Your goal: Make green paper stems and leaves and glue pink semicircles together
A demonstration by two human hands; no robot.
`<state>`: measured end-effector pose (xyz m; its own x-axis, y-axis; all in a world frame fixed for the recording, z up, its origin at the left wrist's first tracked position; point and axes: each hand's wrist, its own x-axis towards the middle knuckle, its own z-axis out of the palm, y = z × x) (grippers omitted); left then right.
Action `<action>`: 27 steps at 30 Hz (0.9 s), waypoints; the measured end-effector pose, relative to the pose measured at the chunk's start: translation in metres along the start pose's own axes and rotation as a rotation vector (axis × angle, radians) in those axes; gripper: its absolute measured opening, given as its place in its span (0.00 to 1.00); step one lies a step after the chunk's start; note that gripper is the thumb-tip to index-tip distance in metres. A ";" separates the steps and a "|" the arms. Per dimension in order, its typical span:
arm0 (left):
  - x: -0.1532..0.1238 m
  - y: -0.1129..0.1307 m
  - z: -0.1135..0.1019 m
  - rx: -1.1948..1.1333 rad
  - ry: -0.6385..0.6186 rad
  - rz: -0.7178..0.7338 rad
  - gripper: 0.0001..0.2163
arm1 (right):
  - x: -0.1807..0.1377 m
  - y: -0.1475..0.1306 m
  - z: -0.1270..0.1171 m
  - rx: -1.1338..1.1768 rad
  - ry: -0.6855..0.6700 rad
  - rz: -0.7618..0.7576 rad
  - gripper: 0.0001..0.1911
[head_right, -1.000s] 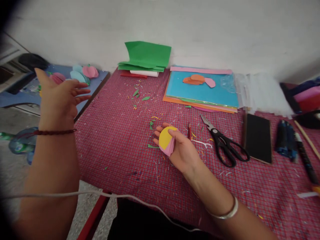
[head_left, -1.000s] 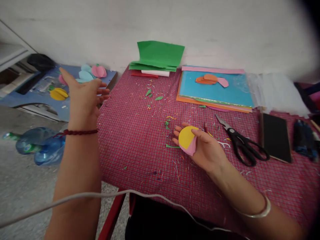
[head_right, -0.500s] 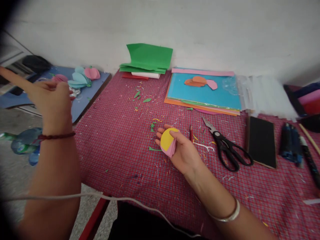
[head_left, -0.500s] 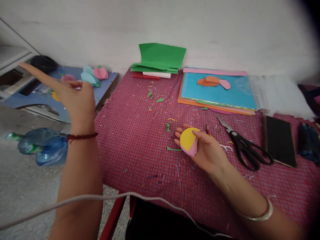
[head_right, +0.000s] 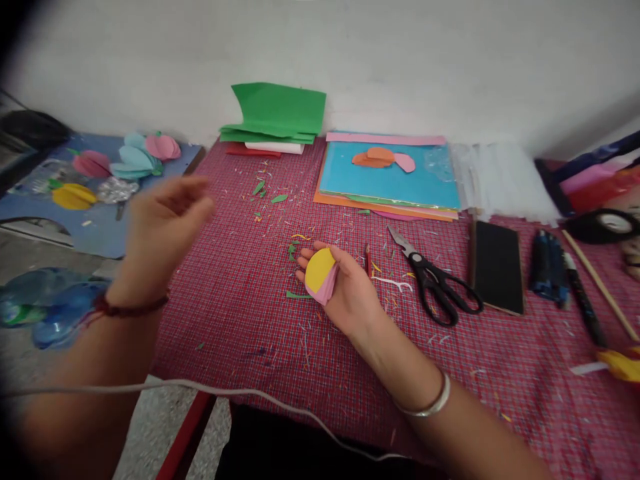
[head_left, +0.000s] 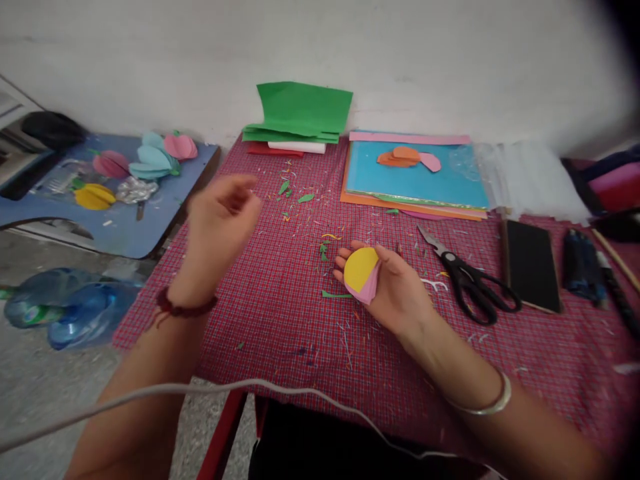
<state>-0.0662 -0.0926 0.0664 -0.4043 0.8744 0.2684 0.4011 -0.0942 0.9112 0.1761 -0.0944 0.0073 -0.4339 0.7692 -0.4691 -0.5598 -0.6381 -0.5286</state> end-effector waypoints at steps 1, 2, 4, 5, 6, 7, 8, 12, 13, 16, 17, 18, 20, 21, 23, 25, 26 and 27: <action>-0.014 0.001 0.016 0.053 -0.125 0.034 0.08 | 0.001 0.001 0.001 0.009 -0.003 -0.001 0.10; -0.028 0.002 0.030 0.071 -0.257 0.023 0.06 | 0.002 0.002 0.002 0.016 -0.006 -0.005 0.12; -0.051 0.000 0.052 0.075 -0.456 -0.026 0.10 | 0.002 0.004 0.004 0.019 -0.009 -0.028 0.14; -0.060 -0.002 0.060 0.065 -0.515 -0.049 0.15 | 0.002 0.004 0.005 0.013 -0.011 -0.047 0.15; -0.068 -0.004 0.066 0.051 -0.566 -0.065 0.20 | 0.002 0.005 0.006 0.002 -0.013 -0.071 0.15; -0.073 -0.007 0.070 0.024 -0.609 -0.081 0.26 | 0.002 0.005 0.008 -0.011 -0.014 -0.096 0.16; -0.076 -0.009 0.074 -0.015 -0.643 -0.091 0.30 | 0.001 0.005 0.009 -0.026 -0.012 -0.121 0.17; -0.081 -0.013 0.086 -0.193 -0.678 -0.094 0.42 | -0.001 0.004 0.018 -0.113 -0.006 -0.205 0.20; -0.081 -0.013 0.089 -0.213 -0.657 -0.090 0.43 | -0.001 0.004 0.021 -0.140 -0.016 -0.226 0.21; -0.081 -0.009 0.096 -0.217 -0.564 -0.132 0.41 | -0.001 0.006 0.032 -0.186 -0.060 -0.292 0.23; -0.080 -0.008 0.097 -0.213 -0.511 -0.157 0.39 | -0.001 0.006 0.036 -0.188 -0.074 -0.318 0.23; -0.078 -0.007 0.098 -0.220 -0.444 -0.178 0.37 | -0.002 0.006 0.039 -0.192 -0.089 -0.348 0.22; -0.073 -0.005 0.098 -0.283 -0.304 -0.233 0.31 | -0.004 0.003 0.044 -0.220 -0.126 -0.415 0.19; -0.070 -0.004 0.097 -0.338 -0.249 -0.278 0.29 | -0.005 -0.001 0.044 -0.257 -0.147 -0.446 0.17; -0.060 -0.001 0.090 -0.466 -0.207 -0.414 0.25 | -0.010 -0.012 0.037 -0.374 -0.183 -0.493 0.13; -0.052 0.003 0.077 -0.562 -0.237 -0.559 0.22 | -0.019 -0.029 0.018 -0.524 -0.178 -0.527 0.09; -0.049 0.005 0.069 -0.589 -0.250 -0.612 0.21 | -0.024 -0.038 0.005 -0.595 -0.148 -0.548 0.08; -0.047 0.007 0.059 -0.606 -0.253 -0.650 0.19 | -0.030 -0.046 -0.010 -0.673 -0.100 -0.566 0.07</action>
<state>0.0040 -0.1065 0.0412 -0.1788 0.9137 -0.3648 -0.3691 0.2814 0.8858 0.2217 -0.0886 0.0391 -0.2951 0.9548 0.0368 -0.1884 -0.0204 -0.9819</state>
